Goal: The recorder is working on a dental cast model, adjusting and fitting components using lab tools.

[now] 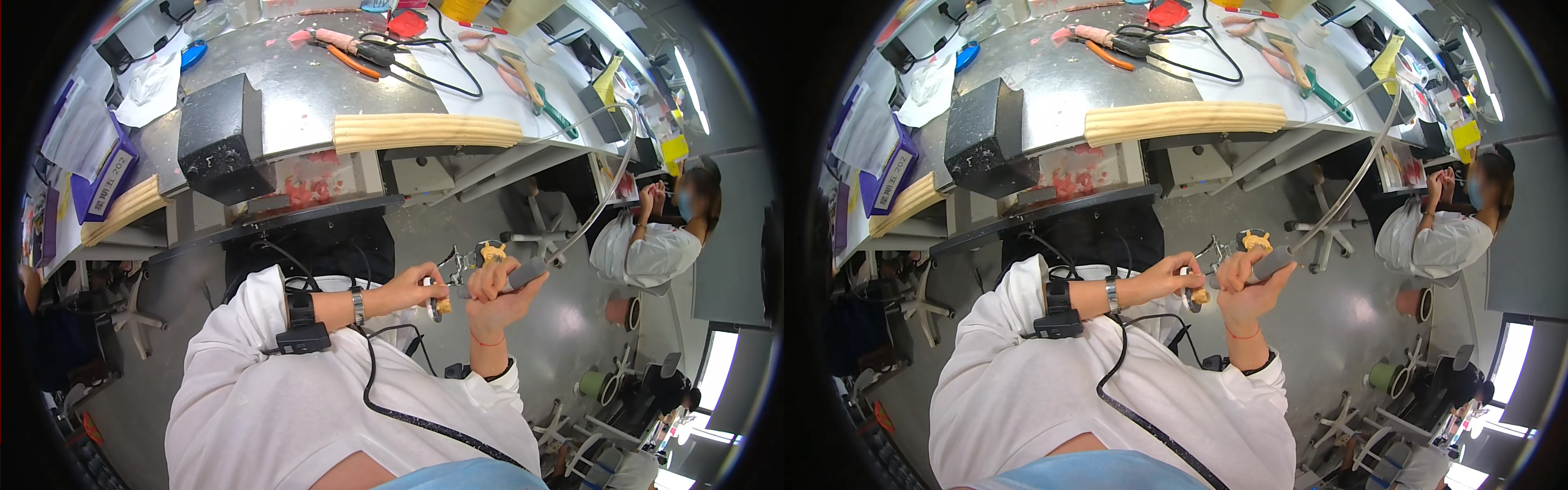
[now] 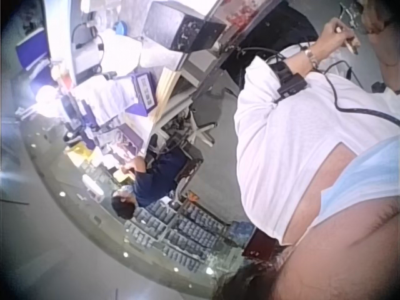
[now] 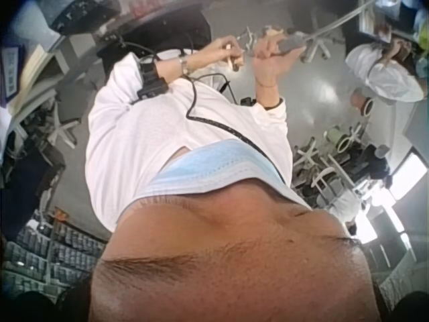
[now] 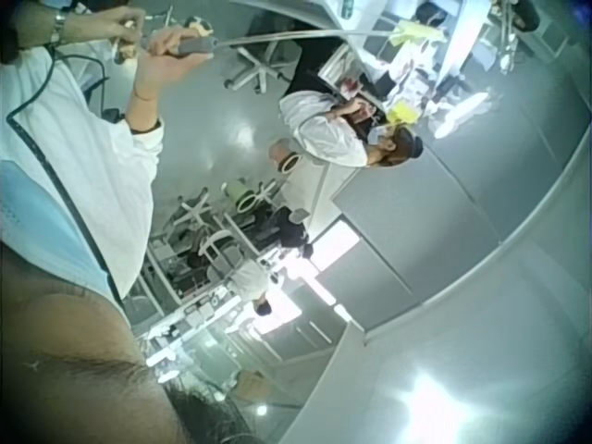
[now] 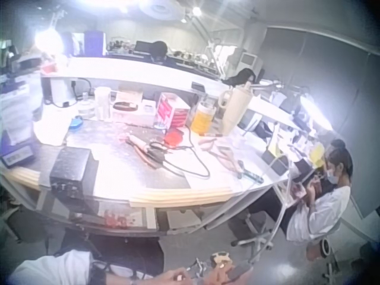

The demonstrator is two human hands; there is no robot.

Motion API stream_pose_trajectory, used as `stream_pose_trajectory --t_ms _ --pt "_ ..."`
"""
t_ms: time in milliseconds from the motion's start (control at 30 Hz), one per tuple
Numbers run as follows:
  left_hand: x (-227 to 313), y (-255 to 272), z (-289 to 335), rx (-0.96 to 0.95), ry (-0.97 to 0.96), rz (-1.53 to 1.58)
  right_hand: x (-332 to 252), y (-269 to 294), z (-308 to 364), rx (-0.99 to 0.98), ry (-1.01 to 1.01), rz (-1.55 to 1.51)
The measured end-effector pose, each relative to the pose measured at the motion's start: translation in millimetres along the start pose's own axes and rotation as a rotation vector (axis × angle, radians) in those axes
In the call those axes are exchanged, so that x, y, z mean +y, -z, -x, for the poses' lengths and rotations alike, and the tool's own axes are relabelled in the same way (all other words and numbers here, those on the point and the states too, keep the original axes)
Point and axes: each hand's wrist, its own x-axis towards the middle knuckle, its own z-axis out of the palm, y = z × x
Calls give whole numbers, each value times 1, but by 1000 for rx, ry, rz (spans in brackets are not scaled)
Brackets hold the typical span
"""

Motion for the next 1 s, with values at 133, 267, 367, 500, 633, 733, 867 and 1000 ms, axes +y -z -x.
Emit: stream_pose_trajectory --t_ms 133,267,367,500,633,733,867,1000 --pt "1 2 1 -12 -8 -34 1 -2 1 20 -2 4" --pt "0 1 1 -33 -42 -53 0 -3 2 28 -6 5" --pt "-3 2 0 -23 -53 -103 2 -1 2 7 -1 -6" --pt "-5 3 -1 -14 -58 -124 2 -3 3 -4 8 20" --pt "-5 1 -1 3 -89 -111 3 -2 4 -19 7 34" --pt "-4 2 -1 -20 -69 -112 4 -2 5 -27 3 37" --pt "-3 2 0 -21 -60 -102 6 1 5 -35 -1 39" --pt "-4 2 0 -23 -70 -125 5 -2 5 -28 -9 54"
